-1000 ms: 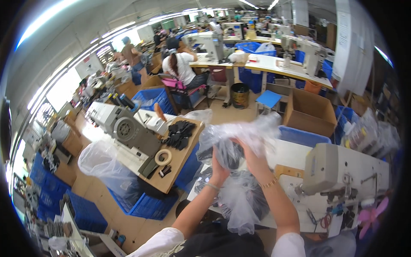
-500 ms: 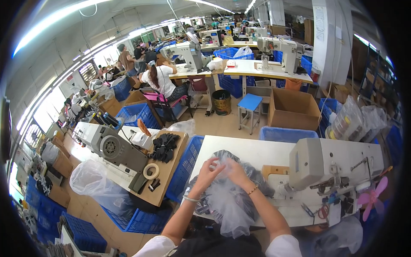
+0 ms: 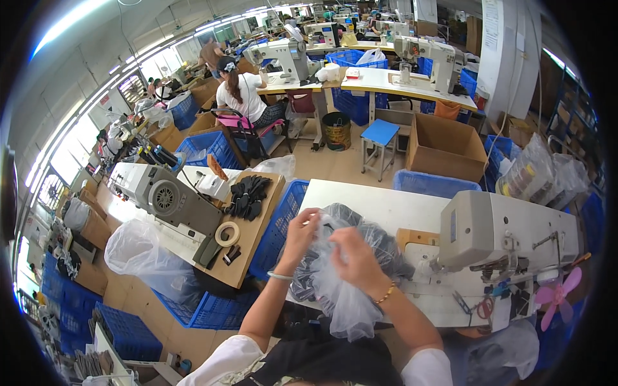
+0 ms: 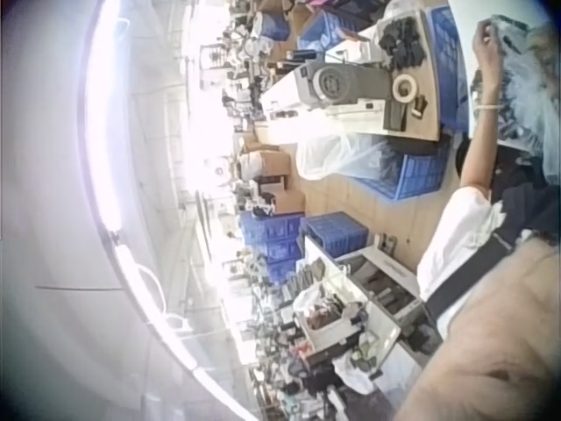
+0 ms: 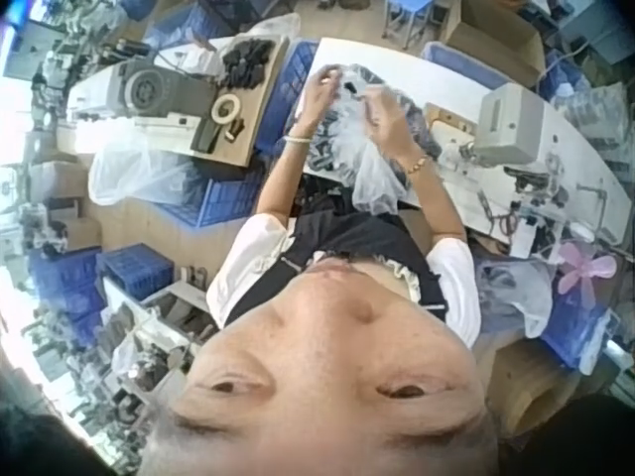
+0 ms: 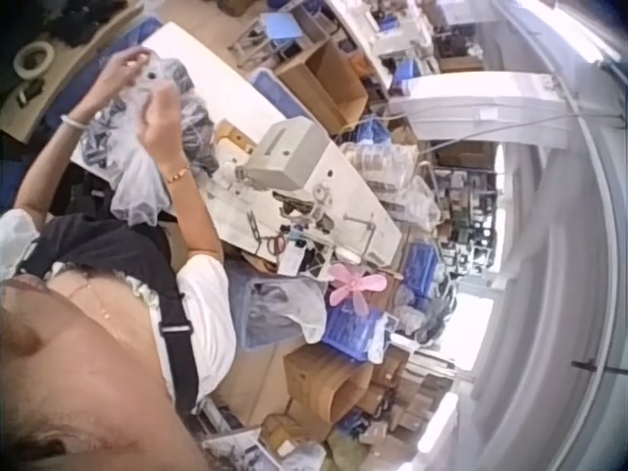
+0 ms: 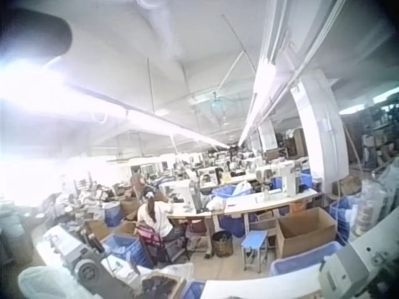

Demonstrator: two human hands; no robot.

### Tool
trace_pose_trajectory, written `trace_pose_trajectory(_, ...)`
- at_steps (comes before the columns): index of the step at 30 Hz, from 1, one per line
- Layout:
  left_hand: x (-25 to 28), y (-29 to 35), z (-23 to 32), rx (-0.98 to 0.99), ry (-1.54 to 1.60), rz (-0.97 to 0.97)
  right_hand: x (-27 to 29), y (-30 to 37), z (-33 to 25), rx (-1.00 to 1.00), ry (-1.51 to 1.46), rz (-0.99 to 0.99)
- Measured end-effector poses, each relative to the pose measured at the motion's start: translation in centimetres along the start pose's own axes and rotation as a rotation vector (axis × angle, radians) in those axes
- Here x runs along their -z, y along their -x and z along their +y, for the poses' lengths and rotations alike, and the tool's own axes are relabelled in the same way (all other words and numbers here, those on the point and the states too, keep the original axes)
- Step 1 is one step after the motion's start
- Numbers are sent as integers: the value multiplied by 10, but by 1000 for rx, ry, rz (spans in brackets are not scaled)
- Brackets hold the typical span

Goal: Sorting and inspecting black shoe components from a plastic bag on a factory workstation.

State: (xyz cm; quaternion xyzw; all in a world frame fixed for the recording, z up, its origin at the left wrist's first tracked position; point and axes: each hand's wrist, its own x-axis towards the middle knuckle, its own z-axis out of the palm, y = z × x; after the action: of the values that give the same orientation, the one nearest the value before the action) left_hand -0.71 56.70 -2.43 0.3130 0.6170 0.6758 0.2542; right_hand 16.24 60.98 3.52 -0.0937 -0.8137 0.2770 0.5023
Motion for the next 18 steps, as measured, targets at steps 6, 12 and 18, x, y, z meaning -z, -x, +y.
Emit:
trace_pose_trajectory(6, 2, 5, 19, 74, -22, -182, -29, 35, 53, -414, 551, -612)
trace_pose_trajectory(12, 17, 32, 22, -227, -421, -374, -23, 43, 39, -338, 708, -752)
trace_pose_trajectory(18, 22, 24, 16, -322, -660, 120, -41, 36, 70, -32, 532, -876)
